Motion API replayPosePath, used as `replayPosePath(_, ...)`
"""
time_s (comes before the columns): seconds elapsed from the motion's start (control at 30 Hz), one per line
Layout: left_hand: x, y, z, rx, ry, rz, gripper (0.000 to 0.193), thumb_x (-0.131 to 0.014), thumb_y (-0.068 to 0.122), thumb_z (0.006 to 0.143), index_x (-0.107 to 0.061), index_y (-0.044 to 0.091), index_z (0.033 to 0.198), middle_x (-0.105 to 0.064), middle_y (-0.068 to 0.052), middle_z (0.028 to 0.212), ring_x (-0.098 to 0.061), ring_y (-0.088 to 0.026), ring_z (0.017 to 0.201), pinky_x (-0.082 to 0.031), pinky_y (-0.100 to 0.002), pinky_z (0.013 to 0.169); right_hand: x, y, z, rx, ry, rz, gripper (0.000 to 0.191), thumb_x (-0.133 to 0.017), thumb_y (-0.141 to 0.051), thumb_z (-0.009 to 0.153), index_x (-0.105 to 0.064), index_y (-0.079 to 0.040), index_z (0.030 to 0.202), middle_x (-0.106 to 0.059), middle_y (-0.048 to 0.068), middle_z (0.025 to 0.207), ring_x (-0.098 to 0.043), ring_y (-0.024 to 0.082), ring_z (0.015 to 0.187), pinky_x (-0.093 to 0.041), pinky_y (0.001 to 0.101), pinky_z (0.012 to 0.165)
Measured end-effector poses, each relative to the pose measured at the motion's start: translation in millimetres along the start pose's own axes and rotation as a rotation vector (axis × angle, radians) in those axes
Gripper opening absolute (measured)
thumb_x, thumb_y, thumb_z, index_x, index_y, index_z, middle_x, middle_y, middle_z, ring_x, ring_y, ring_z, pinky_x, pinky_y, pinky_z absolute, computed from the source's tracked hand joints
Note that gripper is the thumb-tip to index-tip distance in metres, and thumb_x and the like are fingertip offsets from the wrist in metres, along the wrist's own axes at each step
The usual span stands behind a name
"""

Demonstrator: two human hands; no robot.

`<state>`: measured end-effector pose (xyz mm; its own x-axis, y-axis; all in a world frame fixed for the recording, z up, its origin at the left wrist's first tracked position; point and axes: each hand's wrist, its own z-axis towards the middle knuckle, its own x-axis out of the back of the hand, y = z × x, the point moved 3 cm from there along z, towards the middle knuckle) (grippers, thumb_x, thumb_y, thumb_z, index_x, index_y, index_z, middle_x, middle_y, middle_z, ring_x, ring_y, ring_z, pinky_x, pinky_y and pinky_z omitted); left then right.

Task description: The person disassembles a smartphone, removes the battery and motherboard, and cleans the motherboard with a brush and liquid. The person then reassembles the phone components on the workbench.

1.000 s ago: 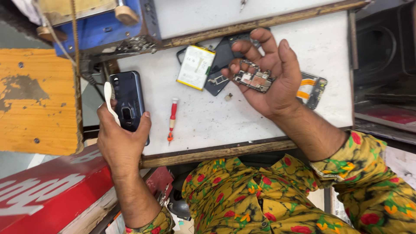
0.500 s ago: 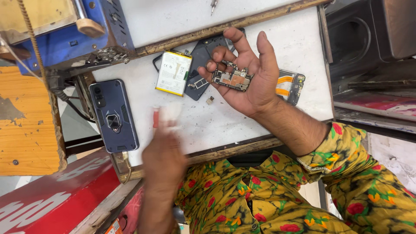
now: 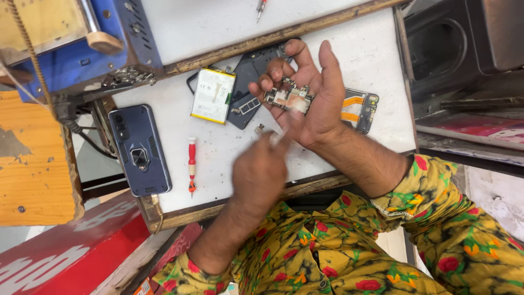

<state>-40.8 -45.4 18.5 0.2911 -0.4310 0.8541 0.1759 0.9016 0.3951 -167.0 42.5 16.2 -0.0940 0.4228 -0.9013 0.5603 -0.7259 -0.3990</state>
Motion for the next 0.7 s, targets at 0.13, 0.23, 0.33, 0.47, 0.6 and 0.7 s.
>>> replayPosePath(0.13, -11.4, -9.1, -4.7, 0.101, -0.025, 0.072, 0.05, -0.065, 0.003, 0.089, -0.065, 0.022, 0.136, -0.068, -0.013, 0.107, -0.069, -0.027, 0.077, -0.058, -0.039, 0.061, -0.2, 2.1, -1.6, -0.034, 0.005, 0.018, 0.049, -0.044, -0.064, 0.106, -0.049, -0.017, 0.118, -0.055, 0.006, 0.094, -0.058, 0.024, 0.097, -0.048, 0.0488, 0.107)
replayPosePath(0.23, -6.8, -2.2, 1.5, 0.077, -0.012, 0.053, 0.057, -0.065, 0.003, 0.089, -0.06, 0.023, 0.142, -0.067, -0.013, 0.104, -0.068, -0.027, 0.076, -0.057, -0.039, 0.062, -1.9, -0.4, -3.2, -0.008, -0.023, -0.006, 0.049, -0.044, -0.064, 0.107, -0.05, -0.017, 0.12, -0.056, 0.006, 0.094, -0.057, 0.023, 0.096, -0.048, 0.0488, 0.107)
replayPosePath(0.33, 7.2, 1.2, 5.0, 0.096, -0.08, 0.04, 0.068, -0.066, 0.0, 0.09, -0.057, 0.026, 0.152, -0.065, -0.01, 0.088, -0.066, -0.025, 0.066, -0.056, -0.04, 0.057, -4.2, 1.1, -3.9, -0.018, -0.018, -0.04, 0.05, -0.044, -0.064, 0.106, -0.05, -0.017, 0.122, -0.057, 0.007, 0.097, -0.057, 0.024, 0.1, -0.048, 0.0494, 0.109)
replayPosePath(0.47, 29.4, -11.8, 7.5, 0.172, 0.029, -0.094, 0.063, -0.068, 0.003, 0.098, -0.049, 0.02, 0.155, -0.066, -0.007, 0.093, -0.068, -0.026, 0.073, -0.057, -0.041, 0.064, -8.0, 0.9, -1.4, 0.02, 0.001, -0.076, 0.051, -0.043, -0.062, 0.105, -0.05, -0.016, 0.124, -0.058, 0.008, 0.099, -0.059, 0.025, 0.103, -0.049, 0.053, 0.115)
replayPosePath(0.6, 65.8, -33.2, -15.8, 0.361, 0.19, -0.052, 0.062, -0.071, 0.012, 0.101, -0.042, 0.008, 0.155, -0.067, -0.011, 0.104, -0.073, -0.028, 0.087, -0.06, -0.039, 0.072, -7.7, -2.1, 0.0, 0.004, 0.033, -0.052, 0.053, -0.038, -0.063, 0.105, -0.051, -0.017, 0.126, -0.061, 0.01, 0.106, -0.062, 0.026, 0.109, -0.048, 0.0501, 0.116)
replayPosePath(0.7, 85.4, -51.8, -40.7, 0.585, -0.019, 0.166, 0.065, -0.074, 0.02, 0.095, -0.045, 0.005, 0.151, -0.068, -0.019, 0.105, -0.073, -0.035, 0.084, -0.061, -0.041, 0.065, -6.8, -1.0, -1.7, -0.015, -0.017, -0.046, 0.053, -0.038, -0.063, 0.108, -0.052, -0.017, 0.13, -0.061, 0.01, 0.102, -0.064, 0.025, 0.104, -0.048, 0.0511, 0.117)
